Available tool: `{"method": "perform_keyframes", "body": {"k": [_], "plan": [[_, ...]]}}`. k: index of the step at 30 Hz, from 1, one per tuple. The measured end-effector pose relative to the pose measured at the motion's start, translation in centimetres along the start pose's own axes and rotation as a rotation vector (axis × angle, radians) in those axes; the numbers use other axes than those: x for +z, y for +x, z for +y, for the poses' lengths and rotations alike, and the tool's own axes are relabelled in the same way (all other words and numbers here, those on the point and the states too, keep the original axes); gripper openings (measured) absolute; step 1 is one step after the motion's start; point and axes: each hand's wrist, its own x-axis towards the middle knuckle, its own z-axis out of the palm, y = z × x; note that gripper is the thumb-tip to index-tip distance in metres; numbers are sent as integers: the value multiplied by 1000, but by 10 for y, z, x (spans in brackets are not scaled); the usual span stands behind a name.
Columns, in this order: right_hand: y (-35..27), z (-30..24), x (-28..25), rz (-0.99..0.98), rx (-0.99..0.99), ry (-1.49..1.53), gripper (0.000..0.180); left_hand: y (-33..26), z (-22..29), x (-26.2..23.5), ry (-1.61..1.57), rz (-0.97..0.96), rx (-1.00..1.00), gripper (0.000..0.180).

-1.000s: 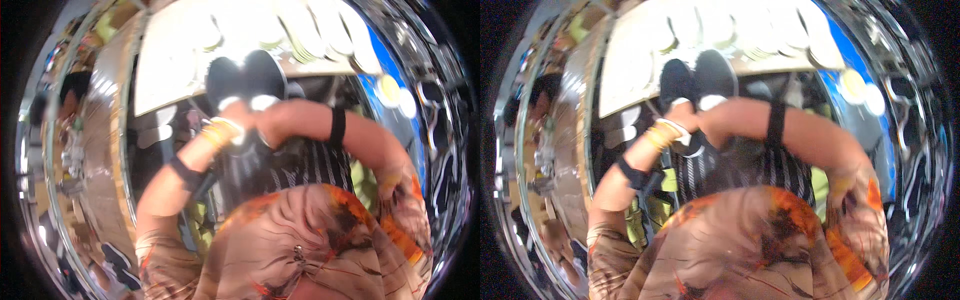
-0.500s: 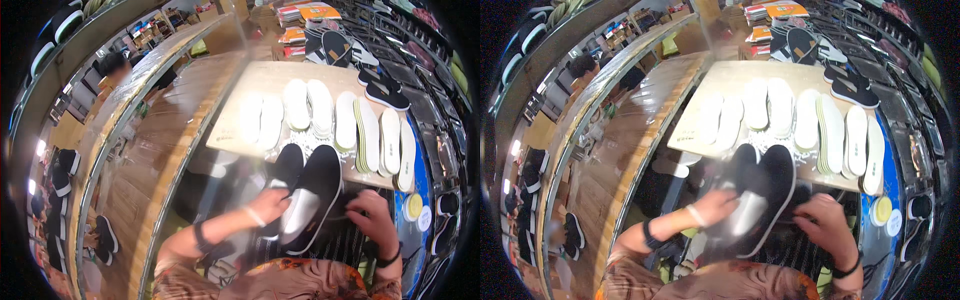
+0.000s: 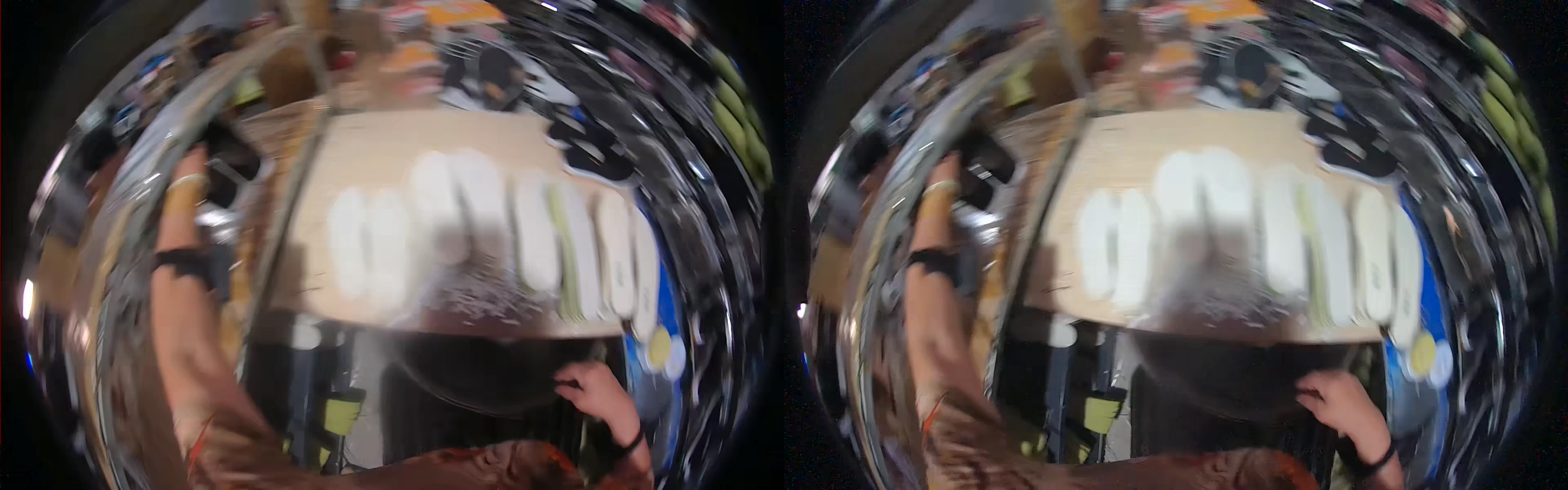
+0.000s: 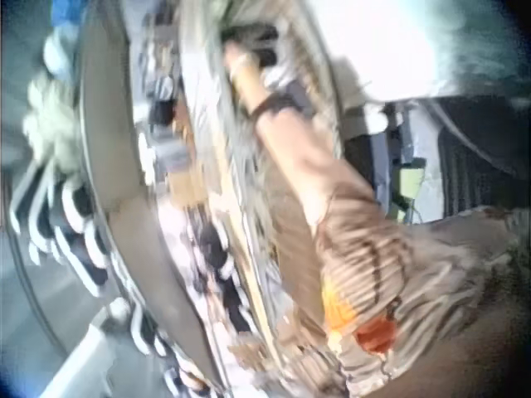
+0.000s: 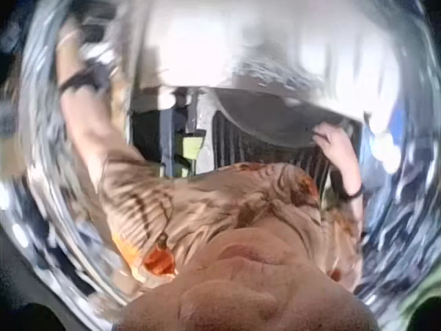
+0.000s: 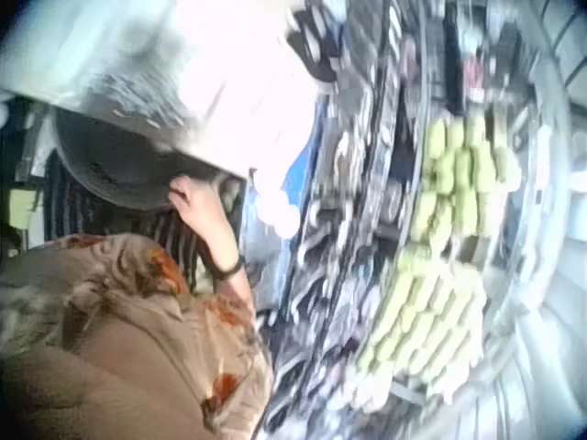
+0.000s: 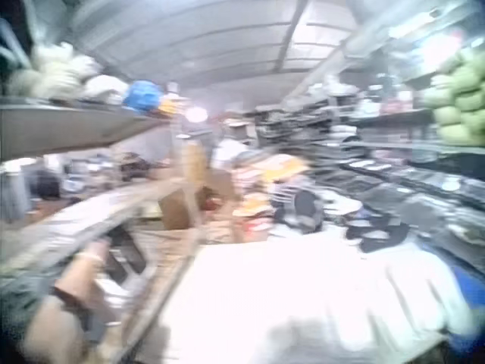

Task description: The person trims the edges of shoes using shears, places them on a rack, and then inserts insoles into another pair of shoes by hand. Finally, the person retrieves a stack of insoles from a shelf and places them onto the workbench.

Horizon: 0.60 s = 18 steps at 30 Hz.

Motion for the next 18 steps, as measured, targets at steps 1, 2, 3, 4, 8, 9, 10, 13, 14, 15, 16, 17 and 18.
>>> {"method": "perform_keyframes", "body": {"k": [1, 2, 3, 4, 8, 9, 10, 13, 14, 15, 16, 17, 18], "plan": [[-2, 4, -1, -56, 64, 15, 20, -6, 53, -15, -493, 160, -64, 29], [6, 15, 0, -97, 35, 20, 22, 9, 80, -4, -1043, -39, -219, 32], [16, 12, 4, -127, -25, 20, 25, 2, 43, 54, -1382, 62, -77, 31], [15, 16, 4, -161, 34, 61, 27, -18, 71, 69, -1529, -123, 17, 29], [-23, 72, -48, -233, 230, 210, 27, -200, 243, -37, -1829, -844, 725, 41], [-36, 92, -68, -107, 244, 219, 27, -254, 259, -23, -1870, -1131, 345, 36], [-51, 118, -89, 13, 268, 224, 27, -305, 293, -86, -1218, -749, 689, 27], [-110, 225, -153, 784, 737, -400, 21, -405, 354, -136, -1448, -791, 739, 12], [-129, 231, -178, 723, 1128, -548, 30, -437, 362, -115, -1414, -702, 735, 13], [-154, 248, -189, 673, 1283, -573, 34, -458, 367, -99, -990, -500, 865, 15], [-173, 261, -194, 612, 1425, -597, 38, -464, 369, -106, -796, -528, 858, 18], [-191, 269, -188, 488, 1441, -574, 39, -468, 373, -105, -870, -407, 834, 18], [-204, 269, -180, 364, 1451, -549, 40, -473, 378, -103, -941, -283, 808, 19]]}}
